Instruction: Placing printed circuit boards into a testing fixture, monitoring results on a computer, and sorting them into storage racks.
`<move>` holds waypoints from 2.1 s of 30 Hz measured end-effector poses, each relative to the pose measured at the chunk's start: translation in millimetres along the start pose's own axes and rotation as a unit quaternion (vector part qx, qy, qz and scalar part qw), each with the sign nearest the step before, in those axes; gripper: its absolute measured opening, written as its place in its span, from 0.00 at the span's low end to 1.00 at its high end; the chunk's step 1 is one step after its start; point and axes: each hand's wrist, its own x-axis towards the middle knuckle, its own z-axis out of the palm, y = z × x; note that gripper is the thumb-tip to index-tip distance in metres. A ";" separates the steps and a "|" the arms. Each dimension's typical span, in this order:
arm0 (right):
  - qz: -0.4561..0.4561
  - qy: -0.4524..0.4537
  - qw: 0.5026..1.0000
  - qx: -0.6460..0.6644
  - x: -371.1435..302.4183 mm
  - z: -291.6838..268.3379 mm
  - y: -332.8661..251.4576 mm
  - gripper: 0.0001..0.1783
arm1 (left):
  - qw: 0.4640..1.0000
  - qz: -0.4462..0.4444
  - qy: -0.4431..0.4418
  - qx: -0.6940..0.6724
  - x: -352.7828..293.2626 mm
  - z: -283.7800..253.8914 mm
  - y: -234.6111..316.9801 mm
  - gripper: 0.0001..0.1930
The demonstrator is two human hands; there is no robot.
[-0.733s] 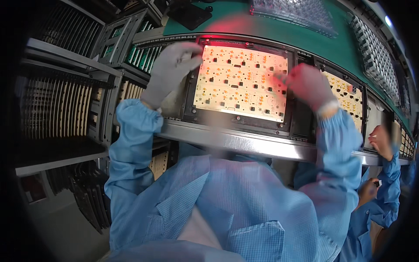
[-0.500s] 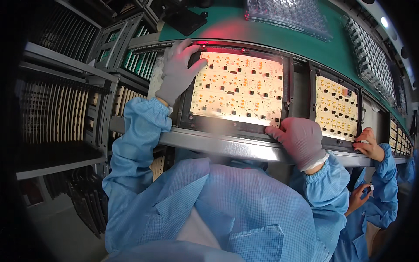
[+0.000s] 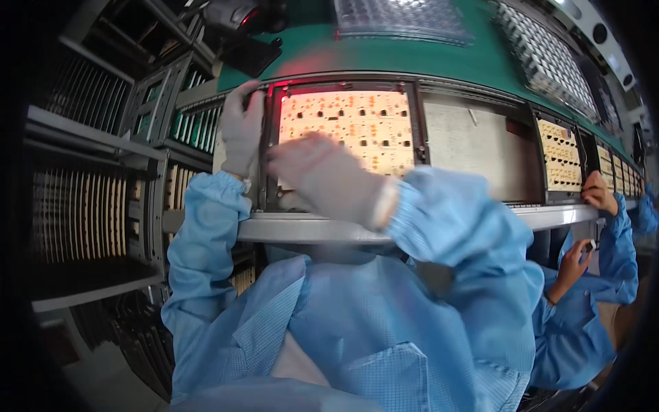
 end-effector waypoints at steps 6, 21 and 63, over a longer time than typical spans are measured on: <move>-0.129 -0.166 0.978 -0.002 49.9 35.4 8.5 0.23 | 0.996 -0.091 0.020 0.011 -3.5 -25.9 -13.6 0.15; 0.393 -0.178 0.863 -0.264 -106.9 -56.7 83.1 0.29 | 0.994 -0.088 -0.053 -0.026 -11.6 -19.5 -2.1 0.16; -0.611 -0.416 0.661 -0.130 56.1 141.8 -52.3 0.19 | 0.769 -0.303 0.520 0.218 -421.4 -65.7 142.1 0.28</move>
